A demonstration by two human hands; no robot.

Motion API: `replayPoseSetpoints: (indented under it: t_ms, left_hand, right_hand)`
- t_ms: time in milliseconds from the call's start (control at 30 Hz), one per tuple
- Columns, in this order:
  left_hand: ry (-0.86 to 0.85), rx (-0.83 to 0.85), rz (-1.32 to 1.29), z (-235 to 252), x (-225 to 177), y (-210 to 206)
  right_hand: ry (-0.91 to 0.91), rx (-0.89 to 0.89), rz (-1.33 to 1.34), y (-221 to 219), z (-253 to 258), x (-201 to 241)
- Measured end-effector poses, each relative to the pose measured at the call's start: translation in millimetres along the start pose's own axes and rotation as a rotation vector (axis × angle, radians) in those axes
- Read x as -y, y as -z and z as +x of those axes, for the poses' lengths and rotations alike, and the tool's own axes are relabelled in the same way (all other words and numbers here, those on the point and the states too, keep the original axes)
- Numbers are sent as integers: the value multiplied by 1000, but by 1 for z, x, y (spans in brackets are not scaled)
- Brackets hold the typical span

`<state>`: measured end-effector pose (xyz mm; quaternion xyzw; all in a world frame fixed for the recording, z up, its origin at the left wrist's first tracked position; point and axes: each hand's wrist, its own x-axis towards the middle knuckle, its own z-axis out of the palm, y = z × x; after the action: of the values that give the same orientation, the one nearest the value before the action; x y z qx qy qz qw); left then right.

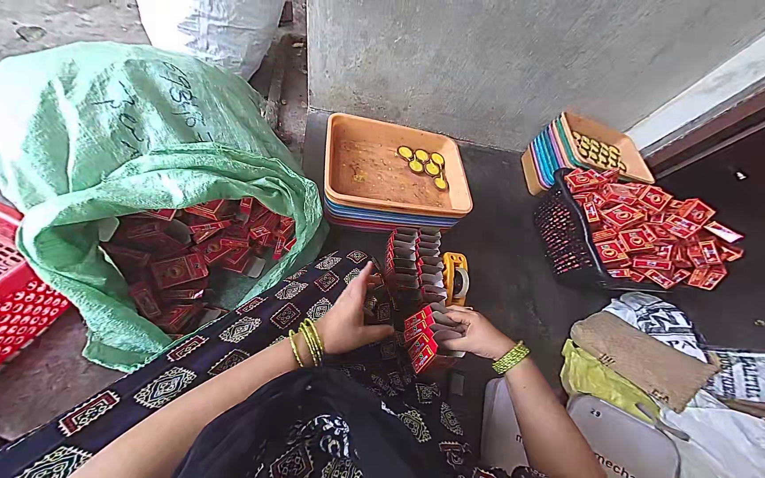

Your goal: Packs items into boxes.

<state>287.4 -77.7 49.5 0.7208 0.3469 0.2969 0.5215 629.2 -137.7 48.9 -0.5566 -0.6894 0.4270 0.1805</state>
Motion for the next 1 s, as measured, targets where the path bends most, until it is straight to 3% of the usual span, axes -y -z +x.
replayPoseSetpoints:
  t_ms: [267, 433, 567, 733, 833, 1000]
  left_hand:
    - [85, -298, -38, -27, 5, 45]
    - [103, -389, -34, -38, 5, 58]
    - [72, -429, -18, -42, 4, 70]
    - [104, -552, 53, -57, -2, 104]
    - [179, -690, 93, -71, -4, 139]
    - [385, -980, -86, -101, 20, 203]
  right_hand:
    - [-110, 162, -88, -11, 65, -34]
    - [-150, 216, -546, -17, 94, -19]
    - [-214, 175, -804, -44, 89, -7]
    - [-236, 27, -713, -35, 65, 17]
    - [-127, -87, -699, -16, 61, 54]
    - [288, -189, -644, -31, 113, 128]
